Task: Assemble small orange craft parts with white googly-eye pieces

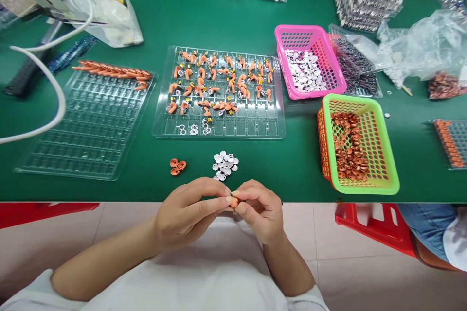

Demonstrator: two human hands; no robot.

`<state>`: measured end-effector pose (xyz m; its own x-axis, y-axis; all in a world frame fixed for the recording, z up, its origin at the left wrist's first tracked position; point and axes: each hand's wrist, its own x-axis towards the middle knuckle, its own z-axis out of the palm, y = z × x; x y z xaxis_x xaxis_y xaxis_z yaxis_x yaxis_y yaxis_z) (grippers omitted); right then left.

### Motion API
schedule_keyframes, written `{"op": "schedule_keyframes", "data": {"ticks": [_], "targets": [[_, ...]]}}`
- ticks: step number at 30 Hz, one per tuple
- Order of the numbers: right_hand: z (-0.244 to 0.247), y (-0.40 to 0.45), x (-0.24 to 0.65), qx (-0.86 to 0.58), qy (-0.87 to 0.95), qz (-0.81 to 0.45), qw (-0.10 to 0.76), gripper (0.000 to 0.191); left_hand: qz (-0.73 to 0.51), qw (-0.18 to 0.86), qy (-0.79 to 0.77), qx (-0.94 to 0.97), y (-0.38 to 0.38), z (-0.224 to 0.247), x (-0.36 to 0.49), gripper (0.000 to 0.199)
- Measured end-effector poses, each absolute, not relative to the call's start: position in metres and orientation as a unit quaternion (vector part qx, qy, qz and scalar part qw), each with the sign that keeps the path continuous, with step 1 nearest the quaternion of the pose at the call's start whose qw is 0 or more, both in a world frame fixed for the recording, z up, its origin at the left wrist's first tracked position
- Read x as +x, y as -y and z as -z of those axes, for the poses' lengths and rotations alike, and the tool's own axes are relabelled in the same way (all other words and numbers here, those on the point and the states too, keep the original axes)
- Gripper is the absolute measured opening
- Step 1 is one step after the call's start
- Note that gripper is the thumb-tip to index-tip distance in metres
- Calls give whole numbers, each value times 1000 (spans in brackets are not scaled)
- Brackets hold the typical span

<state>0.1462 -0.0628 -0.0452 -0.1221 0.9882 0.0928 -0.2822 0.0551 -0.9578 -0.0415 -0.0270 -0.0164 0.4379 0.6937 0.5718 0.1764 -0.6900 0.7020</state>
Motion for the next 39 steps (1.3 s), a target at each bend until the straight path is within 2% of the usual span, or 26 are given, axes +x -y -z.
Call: {"op": "schedule_keyframes", "data": {"ticks": [13,23,39], "targets": [[37,60,150,-372,525,-551,530,23,-447,279,-282,802,27,13,-41,25],[37,61,151,-365,524,-565,523,25,-446,304,-276,795,28,16,-41,31],[35,63,146,-420,596,-426,535,27,-441,244,-280,817,29,16,-41,22]]}}
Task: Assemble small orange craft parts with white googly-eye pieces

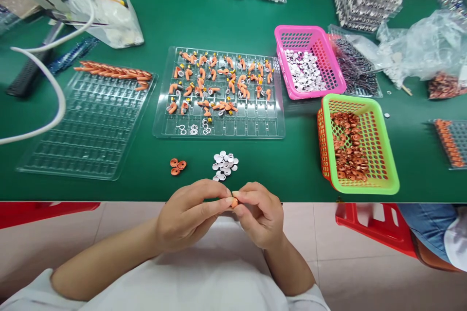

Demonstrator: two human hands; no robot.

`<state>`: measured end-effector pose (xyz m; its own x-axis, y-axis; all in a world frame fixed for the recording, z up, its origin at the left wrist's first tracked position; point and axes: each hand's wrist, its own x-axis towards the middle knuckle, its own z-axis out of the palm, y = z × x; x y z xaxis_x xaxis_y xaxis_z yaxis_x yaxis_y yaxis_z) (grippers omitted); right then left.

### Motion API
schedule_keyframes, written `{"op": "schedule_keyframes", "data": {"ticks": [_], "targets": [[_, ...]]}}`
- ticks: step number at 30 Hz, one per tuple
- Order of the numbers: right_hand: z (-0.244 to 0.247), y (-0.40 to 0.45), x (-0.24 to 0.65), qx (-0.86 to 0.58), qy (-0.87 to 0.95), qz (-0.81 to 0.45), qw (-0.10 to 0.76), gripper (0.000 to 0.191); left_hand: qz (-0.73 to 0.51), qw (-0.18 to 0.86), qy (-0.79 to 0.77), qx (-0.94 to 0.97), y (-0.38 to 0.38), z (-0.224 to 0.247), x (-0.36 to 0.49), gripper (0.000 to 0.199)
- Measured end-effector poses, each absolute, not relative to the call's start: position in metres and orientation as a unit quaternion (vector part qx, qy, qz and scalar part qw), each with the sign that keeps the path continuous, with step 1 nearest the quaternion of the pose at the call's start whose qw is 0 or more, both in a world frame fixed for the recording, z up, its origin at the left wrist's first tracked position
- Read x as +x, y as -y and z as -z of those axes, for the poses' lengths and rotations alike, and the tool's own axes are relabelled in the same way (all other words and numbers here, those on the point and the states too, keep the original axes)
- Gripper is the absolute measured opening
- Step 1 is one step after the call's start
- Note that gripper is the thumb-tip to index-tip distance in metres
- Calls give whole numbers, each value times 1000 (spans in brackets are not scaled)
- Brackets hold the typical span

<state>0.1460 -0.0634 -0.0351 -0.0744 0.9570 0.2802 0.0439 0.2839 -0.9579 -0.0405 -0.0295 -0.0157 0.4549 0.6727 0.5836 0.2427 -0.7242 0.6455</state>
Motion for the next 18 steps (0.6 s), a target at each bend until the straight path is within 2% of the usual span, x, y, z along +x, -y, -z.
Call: {"op": "schedule_keyframes", "data": {"ticks": [15,18], "targets": [[24,67,143,-431,644,-353,525,38,-447,222,-273,823,28,13,-41,18],[21,66,145,-435,655,-347,511,40,-446,243,-279,815,28,13,-40,24]]}}
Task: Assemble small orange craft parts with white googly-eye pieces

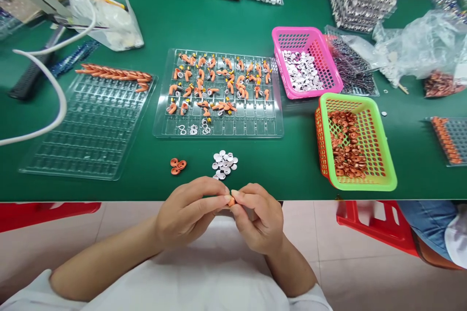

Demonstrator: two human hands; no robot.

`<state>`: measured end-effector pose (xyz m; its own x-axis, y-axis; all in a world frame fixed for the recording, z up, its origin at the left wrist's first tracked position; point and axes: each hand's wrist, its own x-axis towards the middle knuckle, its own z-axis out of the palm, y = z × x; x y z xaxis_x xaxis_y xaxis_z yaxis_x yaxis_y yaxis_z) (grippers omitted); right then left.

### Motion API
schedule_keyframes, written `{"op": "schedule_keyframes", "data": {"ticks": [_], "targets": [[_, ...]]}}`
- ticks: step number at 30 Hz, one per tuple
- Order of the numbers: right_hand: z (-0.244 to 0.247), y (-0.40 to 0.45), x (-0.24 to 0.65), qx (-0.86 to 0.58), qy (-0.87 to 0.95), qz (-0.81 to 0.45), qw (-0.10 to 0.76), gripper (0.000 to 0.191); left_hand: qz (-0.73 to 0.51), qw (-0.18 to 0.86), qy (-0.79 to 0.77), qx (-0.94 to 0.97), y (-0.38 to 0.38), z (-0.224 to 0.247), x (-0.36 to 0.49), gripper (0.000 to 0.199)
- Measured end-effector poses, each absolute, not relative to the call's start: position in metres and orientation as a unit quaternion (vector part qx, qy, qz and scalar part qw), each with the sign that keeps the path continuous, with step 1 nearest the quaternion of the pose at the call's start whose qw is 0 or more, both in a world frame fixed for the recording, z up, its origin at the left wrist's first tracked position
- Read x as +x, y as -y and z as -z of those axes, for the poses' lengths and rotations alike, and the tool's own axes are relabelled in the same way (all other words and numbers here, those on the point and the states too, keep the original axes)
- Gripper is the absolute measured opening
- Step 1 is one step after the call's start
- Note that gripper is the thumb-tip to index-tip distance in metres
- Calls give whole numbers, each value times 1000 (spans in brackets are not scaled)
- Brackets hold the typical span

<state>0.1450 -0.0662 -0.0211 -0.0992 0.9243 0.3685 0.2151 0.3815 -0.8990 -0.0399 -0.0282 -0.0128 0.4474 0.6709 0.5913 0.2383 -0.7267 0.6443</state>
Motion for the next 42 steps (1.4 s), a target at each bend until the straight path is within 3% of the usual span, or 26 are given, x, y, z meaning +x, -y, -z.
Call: {"op": "schedule_keyframes", "data": {"ticks": [5,11,19,25,34,42], "targets": [[15,61,149,-438,673,-350,483,36,-423,257,-291,818,29,14,-39,45],[9,58,151,-453,667,-357,471,27,-448,247,-271,816,27,18,-37,47],[11,58,150,-469,563,-485,477,13,-463,261,-308,789,27,26,-28,22],[14,56,160,-446,520,-586,433,20,-444,338,-336,759,27,20,-29,16],[3,49,161,-458,663,-498,319,17,-434,317,-342,771,30,21,-27,19],[6,49,151,-464,688,-434,350,12,-444,259,-340,788,33,31,-28,27]]}}
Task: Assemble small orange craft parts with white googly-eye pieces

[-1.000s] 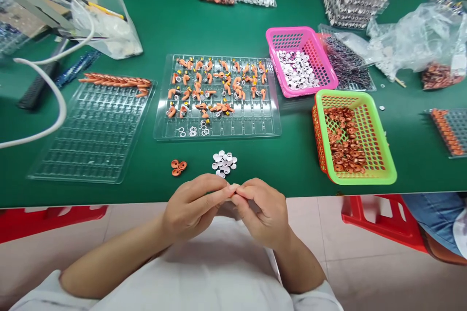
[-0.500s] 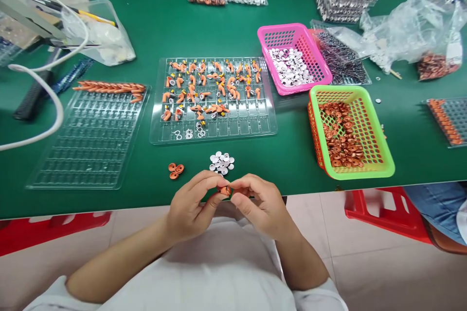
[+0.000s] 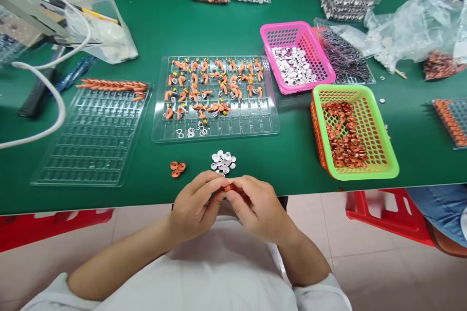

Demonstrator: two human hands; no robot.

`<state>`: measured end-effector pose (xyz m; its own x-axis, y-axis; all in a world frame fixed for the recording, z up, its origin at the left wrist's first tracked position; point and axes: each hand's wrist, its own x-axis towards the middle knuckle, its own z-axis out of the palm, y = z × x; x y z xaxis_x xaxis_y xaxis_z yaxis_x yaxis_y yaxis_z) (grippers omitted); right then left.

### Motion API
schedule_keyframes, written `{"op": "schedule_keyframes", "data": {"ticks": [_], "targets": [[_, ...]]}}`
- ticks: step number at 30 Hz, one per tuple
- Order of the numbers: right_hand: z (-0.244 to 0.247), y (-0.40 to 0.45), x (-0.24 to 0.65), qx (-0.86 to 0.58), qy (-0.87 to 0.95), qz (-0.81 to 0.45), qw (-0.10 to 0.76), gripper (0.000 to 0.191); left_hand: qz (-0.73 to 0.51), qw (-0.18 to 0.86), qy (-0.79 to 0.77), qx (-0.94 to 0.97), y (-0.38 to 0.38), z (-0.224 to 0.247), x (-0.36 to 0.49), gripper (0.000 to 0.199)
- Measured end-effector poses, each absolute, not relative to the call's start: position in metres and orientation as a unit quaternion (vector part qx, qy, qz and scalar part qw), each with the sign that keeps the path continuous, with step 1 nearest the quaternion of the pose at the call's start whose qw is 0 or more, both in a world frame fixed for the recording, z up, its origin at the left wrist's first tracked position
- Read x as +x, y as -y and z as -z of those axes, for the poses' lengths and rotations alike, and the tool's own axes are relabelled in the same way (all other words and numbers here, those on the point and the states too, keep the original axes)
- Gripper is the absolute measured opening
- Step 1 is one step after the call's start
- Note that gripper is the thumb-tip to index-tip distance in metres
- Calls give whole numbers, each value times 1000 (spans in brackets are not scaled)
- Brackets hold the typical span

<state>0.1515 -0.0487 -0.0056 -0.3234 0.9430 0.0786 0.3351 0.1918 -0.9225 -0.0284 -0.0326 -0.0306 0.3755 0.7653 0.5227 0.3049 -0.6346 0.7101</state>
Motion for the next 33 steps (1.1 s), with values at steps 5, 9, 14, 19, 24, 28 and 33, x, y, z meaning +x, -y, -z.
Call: {"op": "schedule_keyframes", "data": {"ticks": [5,9,14,19,24,28,33], "targets": [[8,52,145,-484,668,-416,383,11,-430,235,-345,800,34,32,-29,28],[7,54,141,-494,657,-409,397,11,-433,212,-346,805,34,31,-29,28],[7,54,138,-505,653,-400,399,12,-435,192,-327,817,33,31,-31,34],[6,53,138,-514,660,-386,390,13,-426,195,-322,823,32,34,-33,38],[4,52,143,-506,663,-397,382,17,-406,236,-315,825,30,30,-36,44],[6,53,145,-493,676,-391,383,15,-407,257,-307,821,28,28,-37,44],[10,54,140,-487,700,-344,394,14,-428,226,-297,823,29,33,-36,41]]}}
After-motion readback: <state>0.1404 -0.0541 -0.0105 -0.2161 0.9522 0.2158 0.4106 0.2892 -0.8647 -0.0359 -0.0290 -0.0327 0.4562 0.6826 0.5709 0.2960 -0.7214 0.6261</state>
